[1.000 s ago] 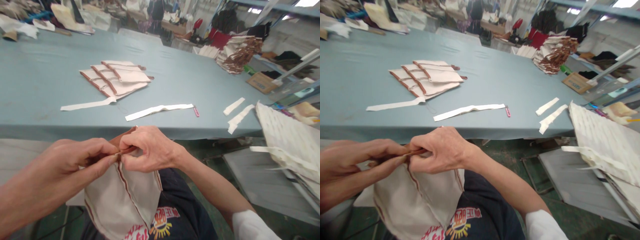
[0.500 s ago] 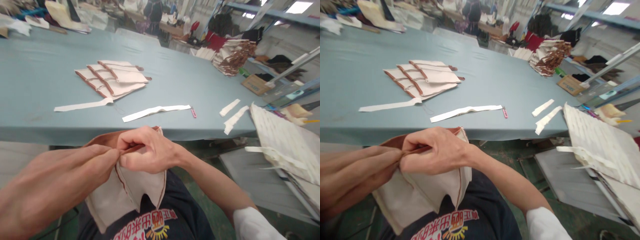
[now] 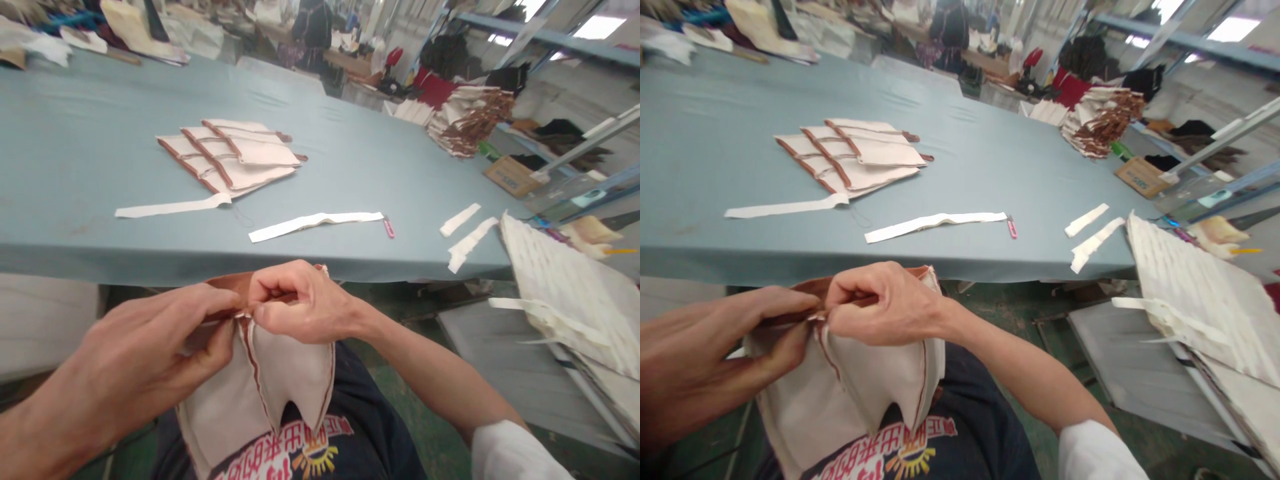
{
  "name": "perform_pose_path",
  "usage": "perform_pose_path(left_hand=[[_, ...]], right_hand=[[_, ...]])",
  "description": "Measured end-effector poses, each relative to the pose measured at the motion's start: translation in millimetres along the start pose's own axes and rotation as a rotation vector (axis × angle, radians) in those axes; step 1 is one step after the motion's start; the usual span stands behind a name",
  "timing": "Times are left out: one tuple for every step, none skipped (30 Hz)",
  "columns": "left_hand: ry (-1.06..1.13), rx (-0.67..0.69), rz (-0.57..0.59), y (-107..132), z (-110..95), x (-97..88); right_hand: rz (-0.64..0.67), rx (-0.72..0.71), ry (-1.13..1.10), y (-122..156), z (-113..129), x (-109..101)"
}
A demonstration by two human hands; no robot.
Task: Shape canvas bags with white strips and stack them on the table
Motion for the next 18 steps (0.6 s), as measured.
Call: perform_pose_path(left_hand=[[-0.020, 0.067, -0.025, -2, -4, 0.2], [-0.031, 0.133, -0.040, -3, -6, 0.3], [-0.036, 0.178, -0.048, -3, -8, 0.5], [-0.032, 0.188, -0.045, -4, -9, 0.8], [-0.019, 0.175, -0.035, -3, -9, 1.1], [0.004, 0.136, -0.017, -2, -9, 1.6], [0.041, 0.082, 0.002, -1, -9, 2.0], [0.090, 0.018, 0.024, -1, -9, 2.4], [0.148, -0.045, 0.044, 0, -9, 2.6], [0.208, -0.098, 0.059, 0, -10, 2.5], [0.266, -0.135, 0.064, 0, -9, 2.1], [0.318, -0.166, 0.068, -1, -9, 1.7], [0.358, -0.193, 0.073, -1, -7, 1.2], [0.384, -0.217, 0.082, -2, -4, 1.0], [0.398, -0.232, 0.097, -1, 0, 1.2], [0.404, -0.227, 0.122, -1, 3, 2.0], [0.395, -0.202, 0.146, 0, 7, 3.4], [0.368, -0.154, 0.157, 2, 10, 5.1]], right_hand=[[-0.024, -0.038, 0.028, 1, 0, 1], [-0.052, -0.073, 0.060, 3, -1, 2], [-0.084, -0.108, 0.096, 4, -2, 4], [-0.116, -0.144, 0.138, 6, -3, 6], [-0.154, -0.182, 0.182, 7, -5, 8], [-0.191, -0.221, 0.228, 7, -7, 10], [-0.220, -0.259, 0.270, 8, -9, 13], [-0.241, -0.288, 0.306, 8, -12, 15], [-0.256, -0.307, 0.330, 8, -14, 17], [-0.269, -0.316, 0.343, 7, -16, 18], [-0.274, -0.317, 0.347, 7, -18, 19], [-0.270, -0.311, 0.346, 7, -18, 19], [-0.267, -0.303, 0.340, 6, -19, 19], [-0.267, -0.302, 0.333, 6, -18, 19], [-0.265, -0.304, 0.327, 6, -18, 18], [-0.260, -0.307, 0.322, 7, -17, 18], [-0.255, -0.310, 0.319, 7, -17, 17], [-0.252, -0.311, 0.313, 7, -17, 17]])
Point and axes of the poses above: each hand's wrist, its own y-axis away from the middle knuckle, its own x-axis out of the palm, z = x × y, the point moved 1 cm from there along -y, towards the middle knuckle, and after that the axes turned 9 degrees about x, right-handed, at the moved point
